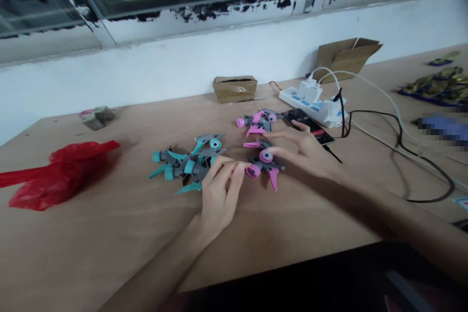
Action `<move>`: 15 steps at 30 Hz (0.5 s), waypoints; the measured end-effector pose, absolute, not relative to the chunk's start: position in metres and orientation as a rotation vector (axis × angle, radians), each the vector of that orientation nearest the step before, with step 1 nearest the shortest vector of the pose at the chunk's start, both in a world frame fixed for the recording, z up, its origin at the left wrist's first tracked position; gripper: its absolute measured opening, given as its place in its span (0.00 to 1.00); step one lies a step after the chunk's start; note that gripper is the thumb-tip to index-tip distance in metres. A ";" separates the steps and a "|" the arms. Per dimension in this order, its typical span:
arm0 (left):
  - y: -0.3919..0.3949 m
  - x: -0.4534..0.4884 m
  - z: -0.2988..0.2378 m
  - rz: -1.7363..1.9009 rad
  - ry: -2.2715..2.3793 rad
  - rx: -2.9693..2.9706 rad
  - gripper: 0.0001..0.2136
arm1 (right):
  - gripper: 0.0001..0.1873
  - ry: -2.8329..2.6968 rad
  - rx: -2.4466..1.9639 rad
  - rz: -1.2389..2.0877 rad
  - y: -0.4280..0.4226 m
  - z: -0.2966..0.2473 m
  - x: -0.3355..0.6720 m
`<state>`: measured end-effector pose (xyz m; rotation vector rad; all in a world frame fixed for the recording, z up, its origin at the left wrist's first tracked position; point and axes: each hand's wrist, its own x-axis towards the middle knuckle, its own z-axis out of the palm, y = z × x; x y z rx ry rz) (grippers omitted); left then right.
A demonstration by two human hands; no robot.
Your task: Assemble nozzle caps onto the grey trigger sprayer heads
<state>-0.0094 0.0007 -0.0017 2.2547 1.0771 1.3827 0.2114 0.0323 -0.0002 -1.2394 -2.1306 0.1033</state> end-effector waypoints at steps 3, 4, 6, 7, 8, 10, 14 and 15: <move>-0.001 -0.008 -0.004 1.349 1.046 2.269 0.10 | 0.15 -2.034 -1.410 -0.074 0.066 0.002 0.217; -0.002 -0.007 -0.004 1.342 1.038 2.274 0.10 | 0.15 -2.027 -1.446 -0.101 0.079 0.002 0.219; -0.003 -0.006 -0.004 1.339 1.025 2.273 0.09 | 0.18 -2.037 -1.489 -0.126 0.106 -0.001 0.220; -0.003 -0.006 -0.004 1.341 1.027 2.265 0.08 | 0.20 -2.054 -1.505 -0.130 0.117 -0.003 0.219; -0.003 -0.006 -0.005 1.343 1.037 2.255 0.08 | 0.22 -2.073 -1.515 -0.128 0.127 -0.006 0.217; -0.002 -0.007 -0.005 1.337 1.066 2.238 0.07 | 0.22 -2.100 -1.533 -0.114 0.140 -0.011 0.213; 0.001 -0.008 -0.006 1.323 1.073 2.231 0.06 | 0.22 -2.114 -1.500 -0.048 0.143 -0.007 0.209; 0.002 -0.008 -0.006 1.325 1.066 2.228 0.06 | 0.22 -2.122 -1.469 -0.018 0.138 -0.001 0.211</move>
